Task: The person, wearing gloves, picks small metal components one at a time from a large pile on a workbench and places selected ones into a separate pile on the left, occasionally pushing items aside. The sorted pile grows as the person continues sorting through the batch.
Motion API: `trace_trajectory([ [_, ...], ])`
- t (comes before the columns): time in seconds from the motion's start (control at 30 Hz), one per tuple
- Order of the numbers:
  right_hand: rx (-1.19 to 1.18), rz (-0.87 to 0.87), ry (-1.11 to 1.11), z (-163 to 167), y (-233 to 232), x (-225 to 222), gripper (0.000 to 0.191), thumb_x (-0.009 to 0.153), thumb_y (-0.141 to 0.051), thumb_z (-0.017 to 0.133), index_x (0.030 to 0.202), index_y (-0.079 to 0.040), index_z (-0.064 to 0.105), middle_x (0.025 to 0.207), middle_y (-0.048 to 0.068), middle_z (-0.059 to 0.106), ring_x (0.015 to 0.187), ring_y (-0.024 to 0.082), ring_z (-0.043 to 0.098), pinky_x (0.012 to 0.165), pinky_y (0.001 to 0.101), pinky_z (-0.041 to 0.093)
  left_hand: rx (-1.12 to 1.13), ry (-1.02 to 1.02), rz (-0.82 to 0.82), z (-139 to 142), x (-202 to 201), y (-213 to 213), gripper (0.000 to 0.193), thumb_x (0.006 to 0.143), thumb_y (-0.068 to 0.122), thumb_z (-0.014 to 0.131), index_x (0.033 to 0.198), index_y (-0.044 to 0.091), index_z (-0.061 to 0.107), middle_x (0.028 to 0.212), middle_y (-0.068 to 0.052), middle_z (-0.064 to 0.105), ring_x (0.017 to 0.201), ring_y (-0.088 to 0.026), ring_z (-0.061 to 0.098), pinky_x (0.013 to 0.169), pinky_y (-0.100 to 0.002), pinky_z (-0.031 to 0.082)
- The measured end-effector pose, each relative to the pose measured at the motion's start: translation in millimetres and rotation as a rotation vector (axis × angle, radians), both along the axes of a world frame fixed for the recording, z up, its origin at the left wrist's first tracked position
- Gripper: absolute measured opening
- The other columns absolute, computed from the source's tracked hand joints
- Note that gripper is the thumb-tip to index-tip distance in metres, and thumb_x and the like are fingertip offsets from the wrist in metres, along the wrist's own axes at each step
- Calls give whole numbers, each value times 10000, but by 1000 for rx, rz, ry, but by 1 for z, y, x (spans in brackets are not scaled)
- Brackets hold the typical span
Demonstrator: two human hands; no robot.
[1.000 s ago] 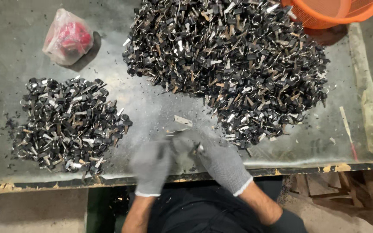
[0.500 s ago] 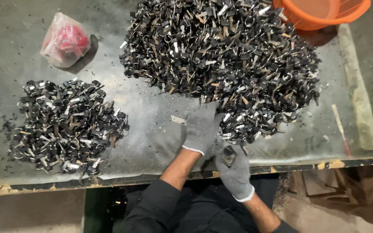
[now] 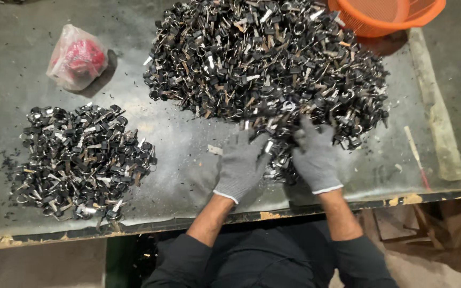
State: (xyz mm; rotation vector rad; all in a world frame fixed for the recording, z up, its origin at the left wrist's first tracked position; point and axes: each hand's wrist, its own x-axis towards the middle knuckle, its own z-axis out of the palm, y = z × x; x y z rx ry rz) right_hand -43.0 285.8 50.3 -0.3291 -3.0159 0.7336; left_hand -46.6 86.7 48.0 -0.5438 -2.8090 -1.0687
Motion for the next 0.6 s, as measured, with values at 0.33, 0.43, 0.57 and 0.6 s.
trace_trajectory([
  [0.33, -242, 173, 61, -7, -50, -3, 764, 802, -25, 680, 1513, -197, 462, 1298, 262, 456, 1000, 402, 654, 907, 451, 597, 141, 92, 313, -42, 0, -13, 513, 853, 3, 597, 1366, 25, 598, 1480, -247, 546, 1304, -396, 557, 1148, -526, 420],
  [0.43, -213, 290, 286, -4, -24, 21, 706, 788, -37, 744, 1450, -143, 524, 1357, 249, 468, 1148, 420, 611, 954, 481, 571, 355, 190, 275, -34, 15, -21, 412, 1020, 111, 562, 1431, 82, 560, 1611, -211, 482, 1512, -376, 488, 1221, -499, 482],
  [0.57, -539, -40, 195, -3, 10, 71, 475, 820, 6, 598, 1293, -30, 571, 1251, 171, 497, 1018, 278, 681, 839, 401, 653, -7, 188, 65, -10, 53, -27, 625, 809, 366, 754, 1345, 85, 598, 1508, -250, 444, 1419, -452, 388, 1141, -665, 271],
  [0.6, -519, -113, 201, -6, 12, 79, 435, 844, -16, 592, 1277, -26, 550, 1149, 144, 552, 963, 262, 684, 807, 380, 650, -38, 162, -7, -6, 56, -24, 699, 773, 435, 767, 1354, 87, 594, 1493, -264, 432, 1411, -469, 365, 1120, -672, 257],
])
